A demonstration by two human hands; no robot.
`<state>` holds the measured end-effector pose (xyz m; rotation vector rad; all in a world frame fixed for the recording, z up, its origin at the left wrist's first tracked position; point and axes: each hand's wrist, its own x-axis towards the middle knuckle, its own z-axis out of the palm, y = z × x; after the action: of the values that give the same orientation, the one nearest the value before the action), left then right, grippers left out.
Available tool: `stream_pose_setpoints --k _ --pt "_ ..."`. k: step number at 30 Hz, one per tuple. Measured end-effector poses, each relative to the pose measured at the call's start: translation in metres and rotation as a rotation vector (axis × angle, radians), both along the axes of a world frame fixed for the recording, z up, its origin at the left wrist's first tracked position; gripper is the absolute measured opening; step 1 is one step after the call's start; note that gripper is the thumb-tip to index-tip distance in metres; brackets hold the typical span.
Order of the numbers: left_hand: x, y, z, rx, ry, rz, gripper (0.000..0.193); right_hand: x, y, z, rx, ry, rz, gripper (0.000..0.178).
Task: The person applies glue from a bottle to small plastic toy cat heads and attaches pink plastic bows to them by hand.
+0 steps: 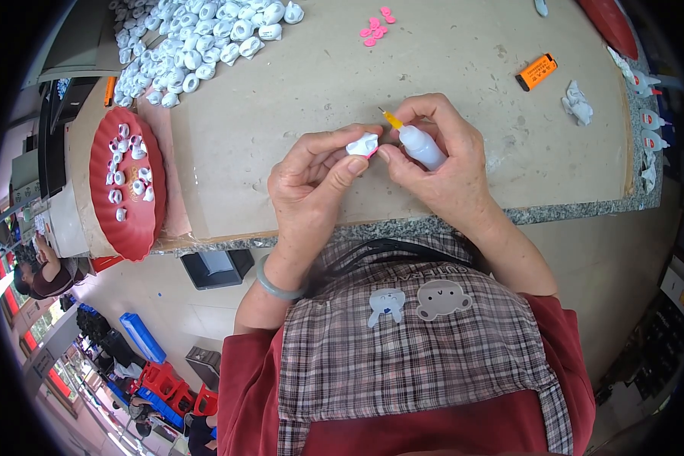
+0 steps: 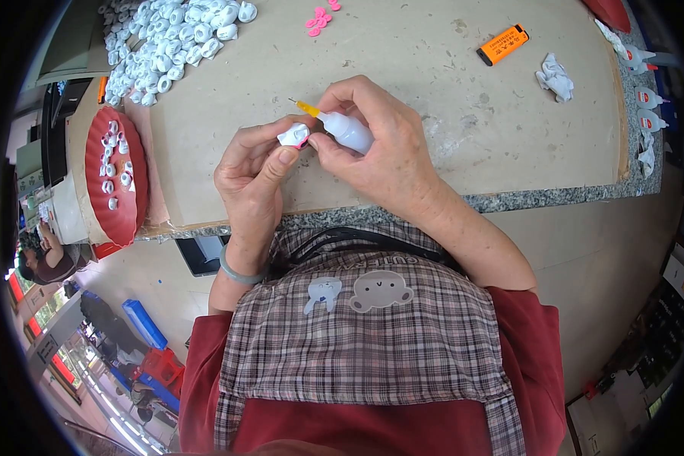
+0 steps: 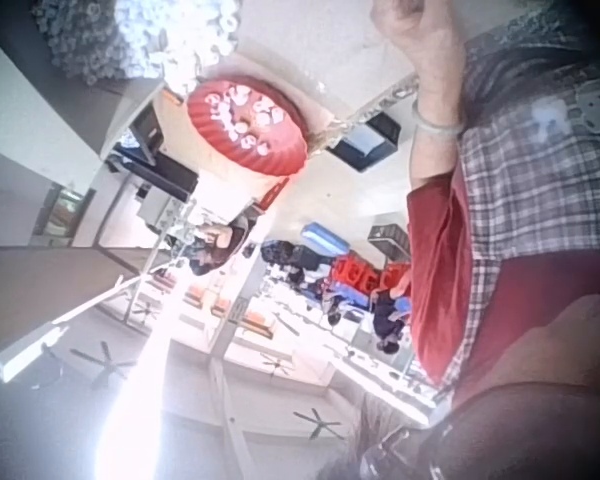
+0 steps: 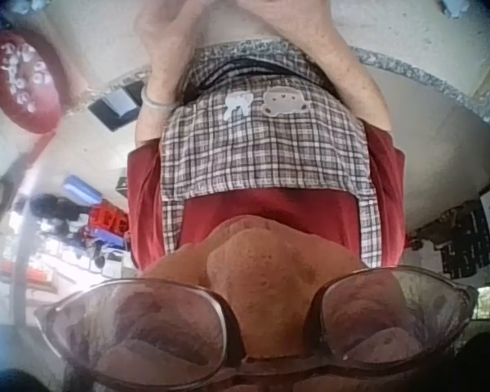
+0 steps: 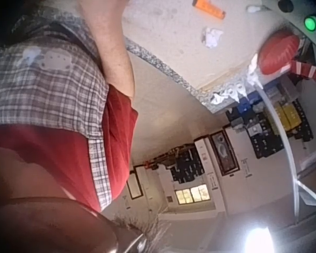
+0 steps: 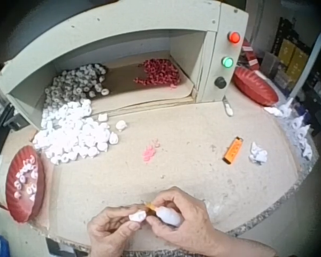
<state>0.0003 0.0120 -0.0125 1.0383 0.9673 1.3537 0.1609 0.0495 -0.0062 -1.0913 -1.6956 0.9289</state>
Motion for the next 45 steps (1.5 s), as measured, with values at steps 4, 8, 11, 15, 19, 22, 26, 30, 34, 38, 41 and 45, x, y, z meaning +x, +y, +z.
stream_pose_setpoints --k 4,8,11,15,19,22,26,30,34,38,41,45 --pt "0.003 0.002 0.001 -0.005 -0.007 -0.025 0.024 0.005 0.000 -0.001 0.009 -0.002 -0.030 0.031" --pt "0.004 0.000 0.003 -0.064 -0.018 0.006 0.026 0.011 0.000 0.003 -0.015 0.022 -0.063 0.032" --pt "0.001 -0.003 0.009 -0.125 -0.055 0.052 0.027 0.022 -0.004 0.016 -0.120 0.113 -0.015 0.029" --pt "-0.007 -0.001 0.002 -0.079 -0.049 0.046 0.029 0.067 0.009 0.021 0.297 -0.226 -0.254 0.024" --pt "-0.014 -0.001 0.006 -0.158 -0.152 -0.008 0.028 0.129 0.024 0.031 0.339 -0.518 -0.575 0.018" --pt "-0.006 -0.002 0.011 -0.212 -0.229 -0.058 0.029 0.173 0.030 0.021 0.342 -0.725 -0.610 0.016" --pt "0.009 0.003 0.017 -0.268 -0.267 -0.143 0.030 0.180 0.026 0.023 0.139 -0.804 -0.597 0.013" --pt "0.007 0.000 0.018 -0.278 -0.279 -0.218 0.031 0.114 -0.007 0.052 -0.136 -0.206 -0.296 0.010" --pt "0.009 -0.002 0.021 -0.296 -0.258 -0.224 0.027 0.055 -0.017 0.043 -0.088 0.119 -0.012 0.016" --pt "0.011 -0.003 0.020 -0.274 -0.269 -0.189 0.019 0.026 -0.011 0.038 0.193 -0.057 0.179 0.019" --pt "0.010 -0.006 0.017 -0.260 -0.205 -0.175 0.019 0.024 -0.016 0.027 0.127 -0.072 0.194 0.019" --pt "0.013 -0.007 0.025 -0.265 -0.108 -0.196 0.026 0.031 -0.016 0.028 -0.044 -0.046 0.211 0.018"
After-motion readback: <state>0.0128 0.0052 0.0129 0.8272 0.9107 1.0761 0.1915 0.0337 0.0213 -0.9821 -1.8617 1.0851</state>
